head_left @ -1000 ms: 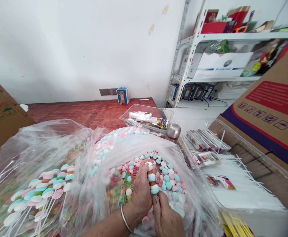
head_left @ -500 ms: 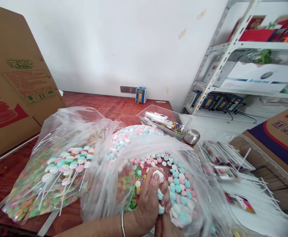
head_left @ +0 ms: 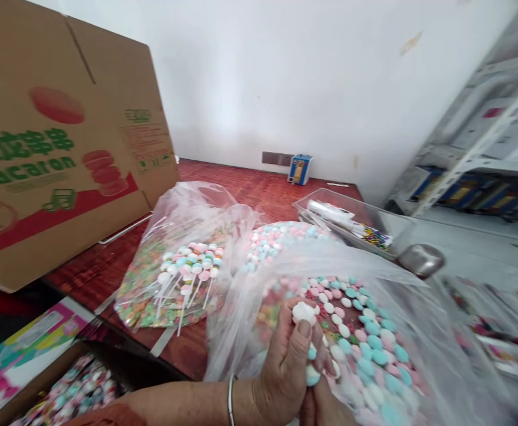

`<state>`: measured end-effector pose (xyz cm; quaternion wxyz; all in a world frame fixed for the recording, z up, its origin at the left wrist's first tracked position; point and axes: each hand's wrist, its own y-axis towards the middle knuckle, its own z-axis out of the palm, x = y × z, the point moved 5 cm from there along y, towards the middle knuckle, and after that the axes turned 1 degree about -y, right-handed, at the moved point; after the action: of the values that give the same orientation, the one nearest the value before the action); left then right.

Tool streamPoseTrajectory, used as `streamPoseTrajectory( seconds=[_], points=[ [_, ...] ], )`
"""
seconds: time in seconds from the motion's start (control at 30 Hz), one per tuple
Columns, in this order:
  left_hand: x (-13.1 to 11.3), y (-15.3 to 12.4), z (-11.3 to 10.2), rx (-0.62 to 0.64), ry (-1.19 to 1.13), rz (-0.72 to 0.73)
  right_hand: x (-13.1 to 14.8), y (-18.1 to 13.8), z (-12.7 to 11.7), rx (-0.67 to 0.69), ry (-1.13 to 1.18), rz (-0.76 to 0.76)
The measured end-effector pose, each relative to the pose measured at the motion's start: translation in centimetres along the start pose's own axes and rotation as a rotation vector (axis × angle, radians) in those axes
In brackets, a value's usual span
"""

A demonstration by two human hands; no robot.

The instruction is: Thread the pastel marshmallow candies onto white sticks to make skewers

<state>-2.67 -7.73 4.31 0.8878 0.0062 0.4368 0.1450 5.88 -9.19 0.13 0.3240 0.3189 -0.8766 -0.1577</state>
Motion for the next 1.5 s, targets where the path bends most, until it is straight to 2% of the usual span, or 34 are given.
streamPoseTrajectory(
  seconds=[0.1,0.17,0.23,0.27,0.33,0.37,0.4,0.47,0.5,0.53,0.57,0.63,0.67,0.73,0.77,0.83,0.9,0.93,1.0,1.1,1.17,1.23,1.3,1.4,1.5],
  points=[
    [-3.6,0.6,-2.3,-0.072,0.219,0.067,0.8,1.6,0.7,0.032,0.125,-0.079],
    [-7.1,1.4,-5.3,-0.23,0.384,0.128,0.4,2.3,0.5,0.055,0.156,-0.159],
    [-11.6,2.3,-9.1,-0.382,0.727,0.219,-1.0,2.4,-0.3,0.087,0.15,-0.19],
    [-14.0,2.8,-11.1,-0.468,0.95,0.291,-1.9,2.3,-0.9,0.118,0.146,-0.182],
    [-18.3,3.7,-15.0,-0.613,1.375,0.472,-4.3,1.8,-2.3,0.148,0.127,-0.016],
    [-19.7,4.4,-17.1,-0.651,1.537,0.503,-5.2,1.4,-3.0,0.164,0.117,0.071],
    [-20.2,5.3,-19.3,-0.641,1.666,0.433,-5.7,0.9,-3.5,0.182,0.108,0.138],
    [-19.7,6.8,-23.4,-0.527,1.787,0.159,-5.8,-0.5,-3.5,0.305,0.127,0.224],
    [-19.2,7.1,-24.6,-0.449,1.801,0.058,-5.5,-1.5,-3.0,0.423,0.148,0.261],
    [-19.0,7.0,-25.0,-0.439,1.8,0.074,-4.8,-2.5,-2.4,0.55,0.173,0.258],
    [-19.0,6.5,-24.7,-0.466,1.793,0.164,-4.0,-3.6,-1.8,0.661,0.213,0.24],
    [-19.2,4.5,-21.8,-0.546,1.759,0.469,-2.5,-5.5,-1.2,0.814,0.242,0.2],
    [-18.9,3.3,-19.7,-0.548,1.732,0.589,-2.0,-6.0,-1.2,0.835,0.235,0.191],
    [-16.9,1.2,-15.2,-0.437,1.642,0.664,-1.9,-6.1,-1.3,0.772,0.171,0.205],
    [-15.5,0.3,-13.0,-0.342,1.57,0.641,-2.0,-5.7,-1.4,0.712,0.118,0.209],
    [-11.5,-0.9,-9.2,-0.054,1.359,0.507,-2.4,-4.4,-1.0,0.586,-0.036,0.19],
    [-6.6,-1.6,-7.1,0.218,1.149,0.147,-2.7,-3.2,0.0,0.526,-0.207,0.13],
    [-4.5,-1.9,-6.8,0.302,1.093,-0.005,-2.9,-2.8,0.6,0.512,-0.266,0.107],
    [-1.5,-2.4,-7.3,0.341,1.108,-0.188,-3.2,-2.3,1.1,0.464,-0.257,0.1],
    [0.2,-2.3,-9.0,0.24,1.139,-0.268,-3.7,-2.3,0.3,0.324,-0.021,0.162],
    [0.8,-2.3,-9.4,0.197,1.043,-0.337,-3.7,-2.3,-0.4,0.254,0.12,0.199],
    [1.4,-2.2,-9.2,0.187,0.909,-0.412,-3.4,-2.3,-0.7,0.253,0.147,0.214],
    [1.8,-2.0,-8.8,0.169,0.832,-0.432,-3.0,-2.2,-0.2,0.312,0.037,0.204],
    [1.8,-1.4,-9.2,0.093,0.862,-0.384,-2.8,-2.3,1.0,0.418,-0.204,0.117],
    [1.8,-1.0,-10.3,0.021,0.925,-0.404,-3.4,-2.5,1.1,0.388,-0.197,0.091]
  ],
)
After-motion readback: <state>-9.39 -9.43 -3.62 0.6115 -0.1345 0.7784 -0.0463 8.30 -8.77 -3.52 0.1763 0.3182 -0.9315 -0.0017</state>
